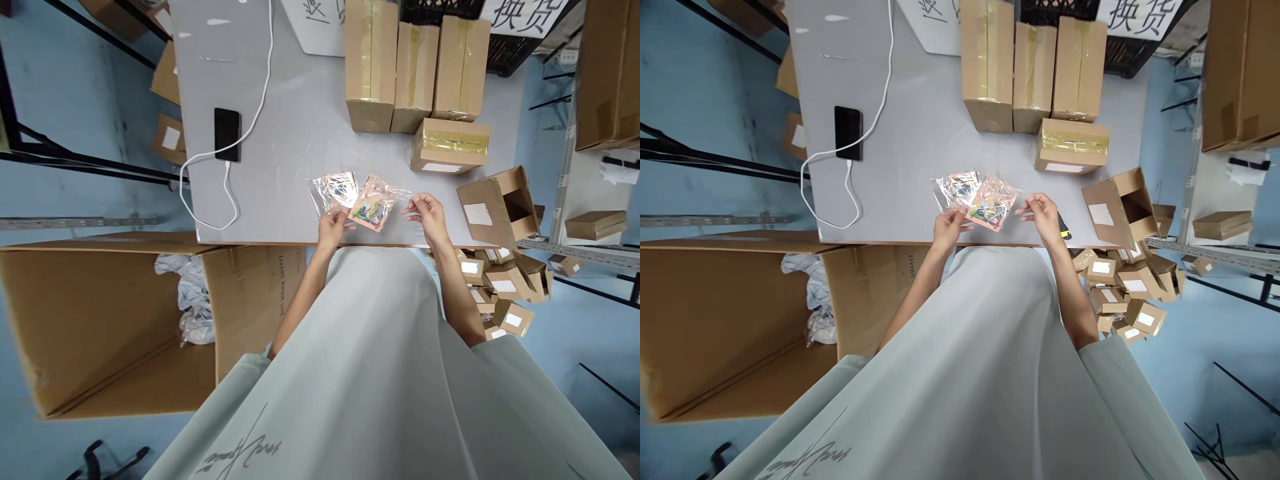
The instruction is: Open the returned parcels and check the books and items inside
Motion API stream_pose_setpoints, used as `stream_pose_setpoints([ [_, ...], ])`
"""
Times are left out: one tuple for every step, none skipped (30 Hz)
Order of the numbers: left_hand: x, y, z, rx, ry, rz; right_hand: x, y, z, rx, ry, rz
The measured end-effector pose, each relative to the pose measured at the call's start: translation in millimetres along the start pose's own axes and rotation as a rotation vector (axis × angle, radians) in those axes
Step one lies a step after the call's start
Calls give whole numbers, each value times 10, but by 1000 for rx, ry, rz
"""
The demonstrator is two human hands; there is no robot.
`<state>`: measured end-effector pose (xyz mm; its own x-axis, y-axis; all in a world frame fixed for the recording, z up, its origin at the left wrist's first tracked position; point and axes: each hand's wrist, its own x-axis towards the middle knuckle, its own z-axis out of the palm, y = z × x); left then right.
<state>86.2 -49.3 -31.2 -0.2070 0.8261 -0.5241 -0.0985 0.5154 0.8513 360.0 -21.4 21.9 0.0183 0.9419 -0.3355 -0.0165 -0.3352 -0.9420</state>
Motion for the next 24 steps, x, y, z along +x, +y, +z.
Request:
stream_pose_setpoints([
  [-14,20,-15,-28,-27,-8,3,-4,-11,3,11,-1],
  [-33,40,-20,-54,-49,-14,1,-2,-3,3,18,-2],
  [-55,59,-17,-74,-61,-16,-5,6,22,-2,23,-4],
  [-79,77,-7,-90,-65,-14,-19,20,62,-14,32,-6],
  [-105,95,9,-102,-66,-8,-40,37,113,-37,42,-7],
  [-132,114,29,-110,-67,1,-69,57,172,-73,50,-7],
  [-159,132,52,-115,-69,12,-105,78,234,-123,55,-8],
  [-187,151,78,-119,-73,25,-144,97,296,-179,55,-14],
  [-213,169,105,-121,-79,39,-183,113,356,-234,54,-26],
  [-239,186,132,-124,-85,53,-220,126,410,-278,51,-43],
  [-262,201,157,-124,-91,64,-252,136,457,-309,46,-63],
  [-283,214,179,-122,-95,71,-274,143,494,-324,41,-82],
  [-300,224,194,-119,-98,73,-285,150,521,-325,38,-98],
  [-312,233,200,-113,-98,70,-285,157,535,-315,36,-108],
  [-319,241,197,-105,-93,63,-273,164,536,-295,31,-108],
  [-322,248,183,-98,-85,55,-252,171,523,-266,22,-99],
  [-320,256,160,-95,-77,47,-224,175,497,-226,11,-80],
  [-315,266,129,-98,-70,39,-193,175,457,-178,1,-54],
  [-307,277,92,-102,-64,32,-162,170,407,-127,-3,-27],
  [-298,289,52,-106,-61,22,-136,156,350,-81,-4,-4],
  [-290,301,14,-107,-62,11,-116,135,290,-43,2,10],
  [-282,313,-20,-104,-65,0,-105,107,232,-15,12,17],
  [-276,323,-48,-99,-71,-11,-103,72,180,4,21,19],
  [-271,330,-68,-96,-81,-20,-108,34,135,15,24,19],
])
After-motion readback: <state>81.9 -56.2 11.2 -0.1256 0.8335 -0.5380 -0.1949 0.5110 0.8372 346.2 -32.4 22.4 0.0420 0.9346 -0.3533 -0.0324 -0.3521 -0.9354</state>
